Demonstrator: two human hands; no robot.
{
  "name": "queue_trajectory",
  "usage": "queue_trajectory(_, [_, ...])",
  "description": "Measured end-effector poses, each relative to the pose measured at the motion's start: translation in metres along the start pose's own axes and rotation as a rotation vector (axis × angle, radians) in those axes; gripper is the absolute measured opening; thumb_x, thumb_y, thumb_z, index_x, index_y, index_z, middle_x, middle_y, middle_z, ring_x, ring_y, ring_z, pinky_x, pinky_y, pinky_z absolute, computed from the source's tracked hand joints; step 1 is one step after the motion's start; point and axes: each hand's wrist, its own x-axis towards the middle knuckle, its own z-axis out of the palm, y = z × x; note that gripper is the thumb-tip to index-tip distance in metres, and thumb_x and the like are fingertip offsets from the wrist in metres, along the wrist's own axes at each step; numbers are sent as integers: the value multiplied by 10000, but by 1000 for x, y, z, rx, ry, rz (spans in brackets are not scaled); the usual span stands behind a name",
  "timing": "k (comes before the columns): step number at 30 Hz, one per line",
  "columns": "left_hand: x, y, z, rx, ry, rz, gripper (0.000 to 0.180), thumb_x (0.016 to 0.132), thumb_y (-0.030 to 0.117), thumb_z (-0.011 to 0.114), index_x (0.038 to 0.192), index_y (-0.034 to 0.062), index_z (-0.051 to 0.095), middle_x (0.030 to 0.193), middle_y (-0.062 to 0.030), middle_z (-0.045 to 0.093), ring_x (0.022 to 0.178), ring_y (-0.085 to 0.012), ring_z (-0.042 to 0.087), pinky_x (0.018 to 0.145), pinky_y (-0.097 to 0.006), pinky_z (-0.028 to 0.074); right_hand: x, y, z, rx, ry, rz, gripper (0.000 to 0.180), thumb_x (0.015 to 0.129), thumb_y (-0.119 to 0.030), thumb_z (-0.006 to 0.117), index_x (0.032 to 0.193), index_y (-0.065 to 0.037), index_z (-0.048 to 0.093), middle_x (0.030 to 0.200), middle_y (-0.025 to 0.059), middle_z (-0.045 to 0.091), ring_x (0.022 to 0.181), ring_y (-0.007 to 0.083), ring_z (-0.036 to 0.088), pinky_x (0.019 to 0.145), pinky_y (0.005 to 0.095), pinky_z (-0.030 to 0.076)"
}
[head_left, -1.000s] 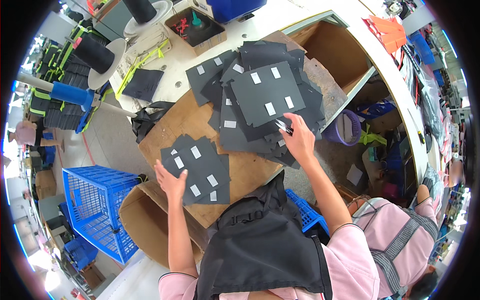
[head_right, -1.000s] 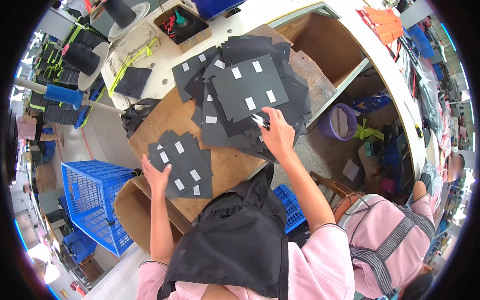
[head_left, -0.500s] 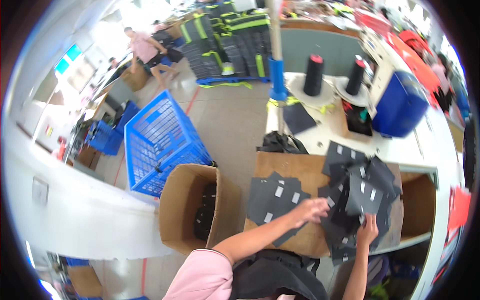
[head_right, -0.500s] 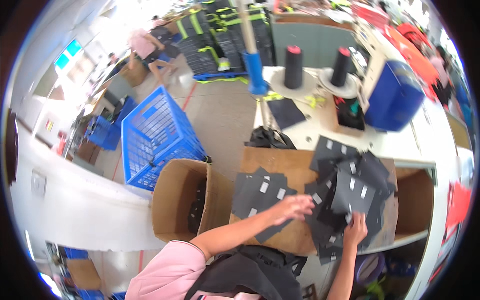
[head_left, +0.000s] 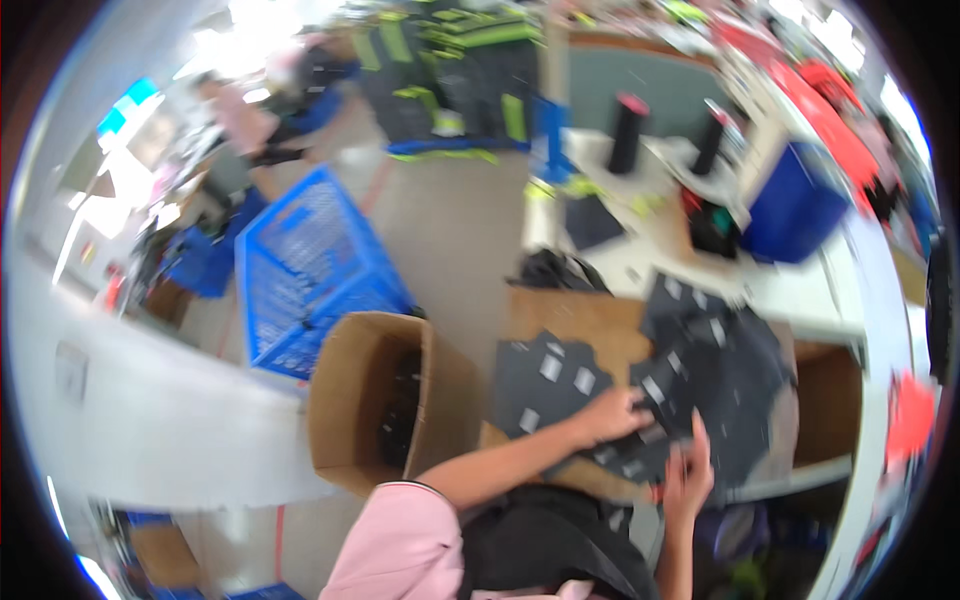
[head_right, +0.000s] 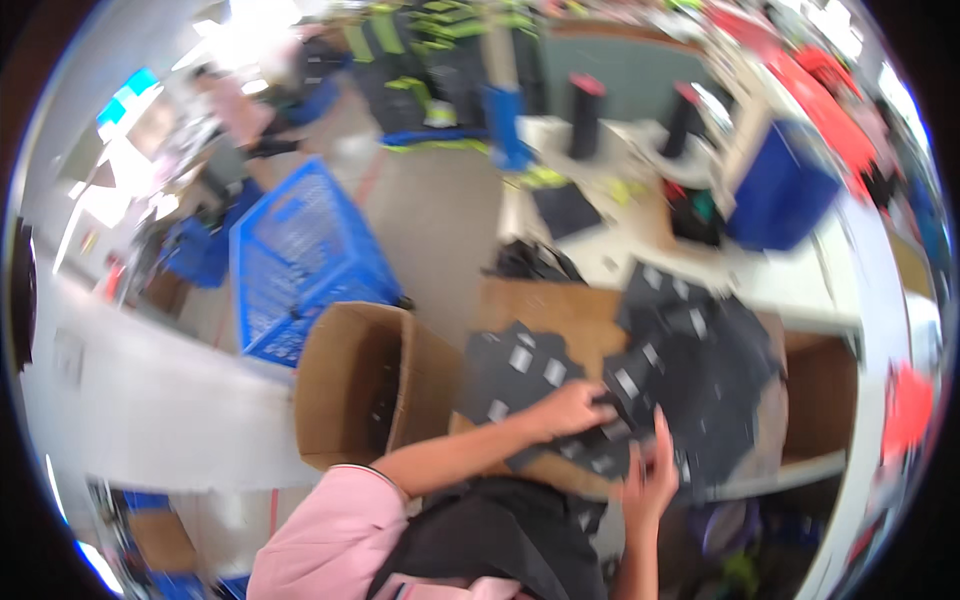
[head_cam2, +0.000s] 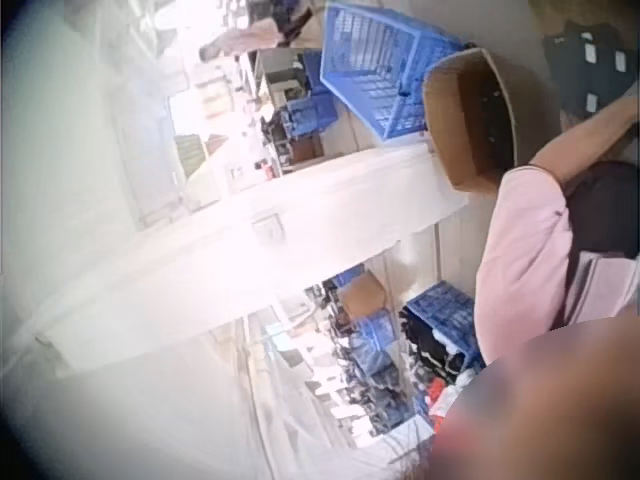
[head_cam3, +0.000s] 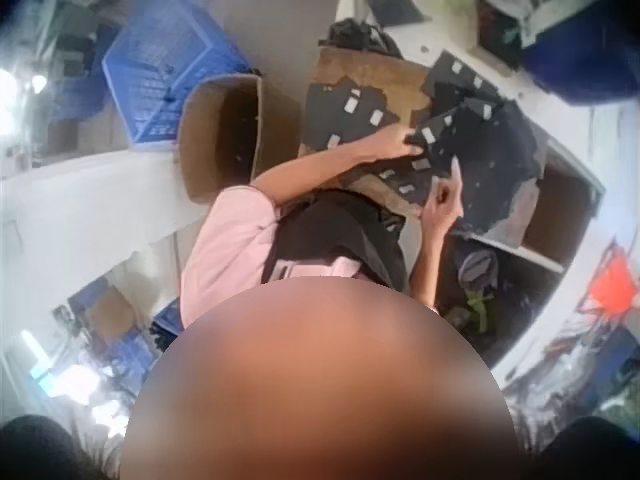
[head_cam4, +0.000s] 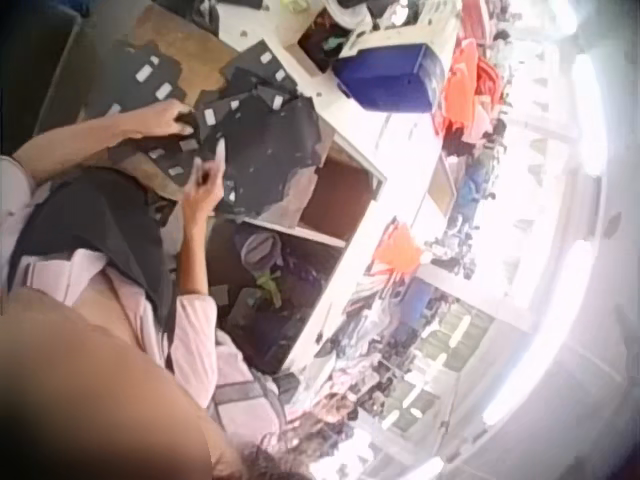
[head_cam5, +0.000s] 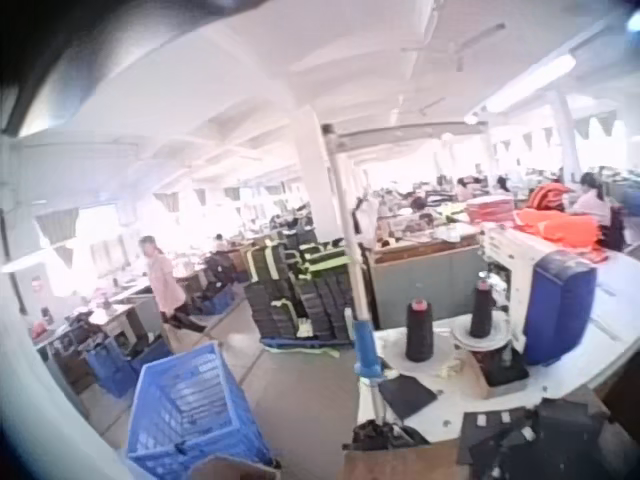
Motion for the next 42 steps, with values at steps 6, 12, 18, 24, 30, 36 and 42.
queue_trajectory(6, [-35,15,-19,-444,54,-139,180,839,165,647,913,6,606,814,-26,617,742,-84,551,670,-244,455,36,-21,26,111,-165,-49,113,816,-50,636,903,7,590,629,10,516,593,61,498,546,232,402])
queue_trajectory(12, [-44,13,-11,-531,114,-238,169,849,191,661,879,44,582,783,5,585,719,-65,529,661,-227,443,-7,-4,25,-78,143,-113,360,733,-18,688,1057,-62,537,829,76,528,563,184,533,522,266,427])
queue_trajectory(18, [-52,12,-5,-606,99,-227,210,859,240,660,877,64,546,782,16,562,717,-64,517,657,-225,444,-27,-5,20,-146,36,-216,335,706,-30,702,1012,-66,570,896,77,536,580,208,548,523,312,444])
queue_trajectory(24, [-54,14,-3,-568,90,-210,169,873,204,641,884,60,552,778,16,563,712,-56,515,635,-221,441,-25,-5,24,-238,130,-313,303,703,-13,692,987,-52,596,826,82,548,600,216,558,520,299,442])
queue_trajectory(30, [-55,13,-2,-571,130,-208,134,877,159,631,906,51,557,771,15,563,675,-58,518,588,-215,446,-32,-11,20,-207,169,-311,301,696,0,680,984,-46,606,803,80,544,610,221,576,528,307,459])
queue_trajectory(36, [-56,10,1,-647,71,-256,137,884,159,622,926,49,553,784,7,566,693,-57,525,597,-224,454,-28,-2,17,-108,195,-207,375,688,4,692,1046,-51,598,821,83,530,650,204,562,557,300,460])
queue_trajectory(42, [-58,17,-4,-693,-119,-280,298,784,201,736,962,52,550,820,6,568,781,-69,544,681,-234,471,12,35,-12,188,-584,-55,196,744,-90,688,869,-2,565,747,14,467,695,92,459,599,264,396])
